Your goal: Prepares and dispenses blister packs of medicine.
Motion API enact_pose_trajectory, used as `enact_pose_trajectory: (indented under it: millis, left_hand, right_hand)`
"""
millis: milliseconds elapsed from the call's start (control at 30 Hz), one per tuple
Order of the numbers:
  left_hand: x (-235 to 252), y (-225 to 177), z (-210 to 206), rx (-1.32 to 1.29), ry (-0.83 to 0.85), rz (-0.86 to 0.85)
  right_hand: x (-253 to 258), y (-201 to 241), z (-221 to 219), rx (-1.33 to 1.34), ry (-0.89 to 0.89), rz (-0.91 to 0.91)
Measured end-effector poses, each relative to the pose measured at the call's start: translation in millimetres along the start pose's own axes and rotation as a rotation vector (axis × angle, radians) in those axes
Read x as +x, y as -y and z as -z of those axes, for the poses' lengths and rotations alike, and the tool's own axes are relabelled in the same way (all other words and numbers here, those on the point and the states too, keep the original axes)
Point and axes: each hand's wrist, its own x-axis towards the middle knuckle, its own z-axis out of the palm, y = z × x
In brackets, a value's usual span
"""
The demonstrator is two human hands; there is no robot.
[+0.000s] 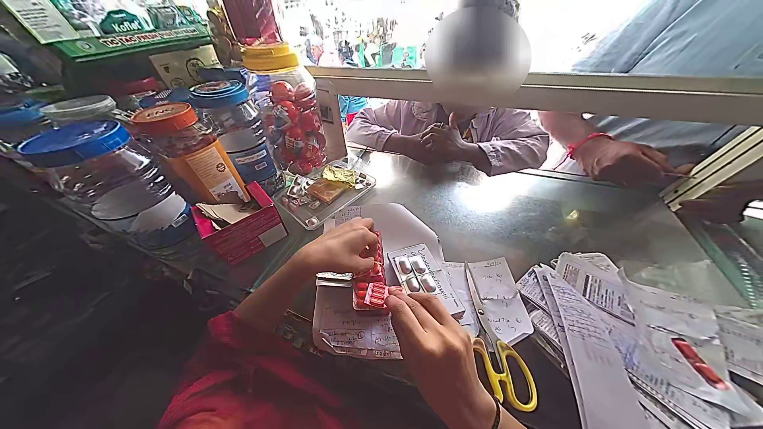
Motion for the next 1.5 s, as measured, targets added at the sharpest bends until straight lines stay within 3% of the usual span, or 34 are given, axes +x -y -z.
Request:
enact_pose_trajectory:
  millis: [133, 300, 400, 567, 867, 967, 1133, 1367, 1500]
  left_hand:
    - [-9.4, -8.7, -7.2, 0.057, -0.057, 0.080]
    - [-24.6, -3.1, -15.5, -0.065, -0.268, 0.111]
    - [-34.7, 2.1, -15.8, -0.107, -0.272, 0.121]
    - [-39.2, 2.1, -24.6, -0.206, -0.221, 0.152]
    - [-39.9, -18.3, -43.1, -0.111, -0.421, 0.164]
    - [-42.3, -20.5, -50.6, -0.095, -0.486, 0.129]
    - [-42.5, -23.0, -59.1, -0.095, -0.573, 0.039]
    - [-43.1, -25.5, -63.6, -0.139, -0.594, 0.012]
    - [-45.6, -26.9, -68.5, -0.184, -0.649, 0.047]
  right_hand:
    - [-5.1, -3.2, 1.2, 0.005, 0.005, -0.004]
    - [-20.3, -3.7, 9.6, 0.036, 0.011, 0.023]
    - [-34.8, -7.5, 21.8, 0.082, 0.047, 0.069]
    - [-48.4, -8.1, 38.8, 0.076, 0.208, 0.131]
    - [-27.5, -29.0, 33.0, 0.076, 0.647, 0.279]
    - [-14.0, -43.8, 37.1, 0.297, 0.762, 0.210]
    - [34.7, -54.4, 34.8, 0.317, 0.428, 0.085]
    - [72.8, -61.8, -28.2, 0.558, 0.639, -0.182]
    - [84.1, -58.2, -37.3, 0.538, 0.771, -0.306]
